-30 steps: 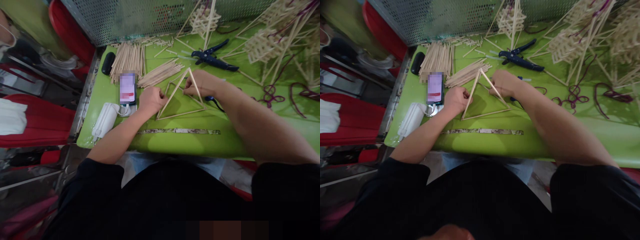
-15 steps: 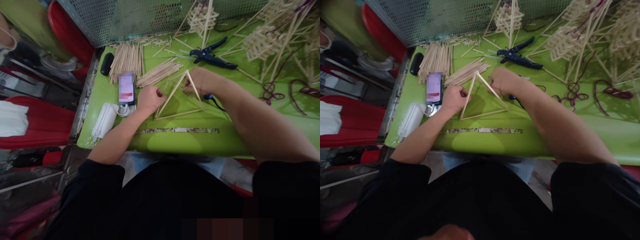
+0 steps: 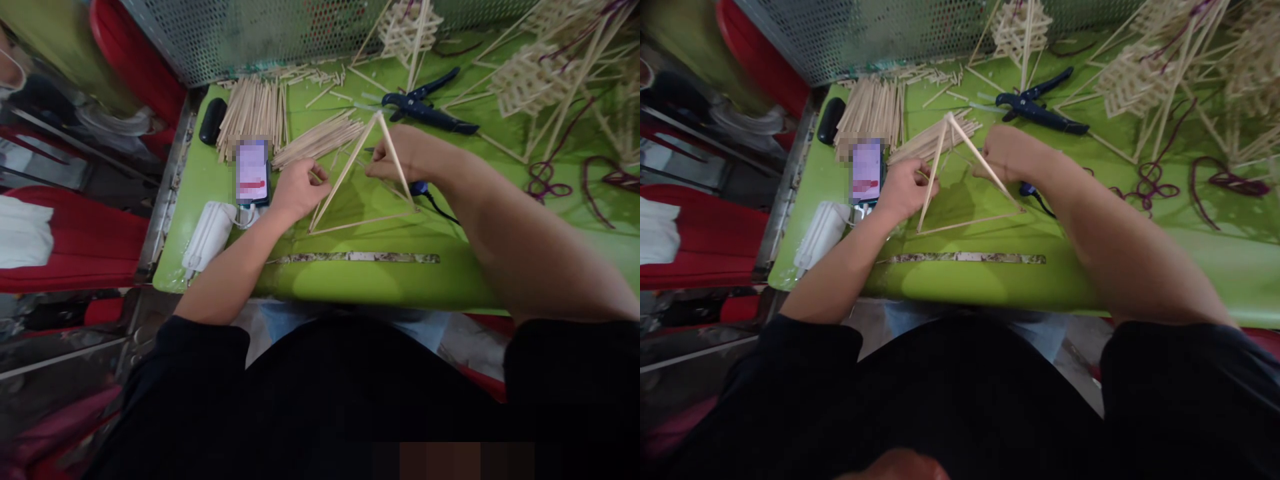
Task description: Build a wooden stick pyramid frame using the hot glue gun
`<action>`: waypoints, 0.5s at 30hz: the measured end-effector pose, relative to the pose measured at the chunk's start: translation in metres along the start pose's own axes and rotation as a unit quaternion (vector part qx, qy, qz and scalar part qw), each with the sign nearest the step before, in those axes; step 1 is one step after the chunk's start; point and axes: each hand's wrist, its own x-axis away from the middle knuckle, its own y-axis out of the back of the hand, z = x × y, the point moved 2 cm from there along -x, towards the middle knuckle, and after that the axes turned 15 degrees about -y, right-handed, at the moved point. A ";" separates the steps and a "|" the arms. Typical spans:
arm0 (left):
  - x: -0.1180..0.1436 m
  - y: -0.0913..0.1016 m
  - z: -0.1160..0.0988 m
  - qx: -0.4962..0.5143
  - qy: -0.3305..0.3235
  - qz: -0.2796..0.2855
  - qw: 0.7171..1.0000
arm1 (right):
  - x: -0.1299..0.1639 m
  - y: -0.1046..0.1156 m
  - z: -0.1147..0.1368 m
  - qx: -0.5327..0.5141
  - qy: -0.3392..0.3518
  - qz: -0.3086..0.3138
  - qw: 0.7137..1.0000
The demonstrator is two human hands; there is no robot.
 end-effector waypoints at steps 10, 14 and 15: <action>-0.002 0.008 0.001 0.093 0.054 0.020 0.994 | 0.019 0.011 0.015 0.026 -0.043 -0.022 0.998; -0.002 0.009 0.001 0.124 0.038 0.005 0.992 | 0.016 0.011 0.011 0.014 -0.050 0.007 0.999; -0.001 0.010 0.000 0.131 0.032 0.003 0.991 | 0.014 0.010 0.010 0.005 -0.044 0.017 0.999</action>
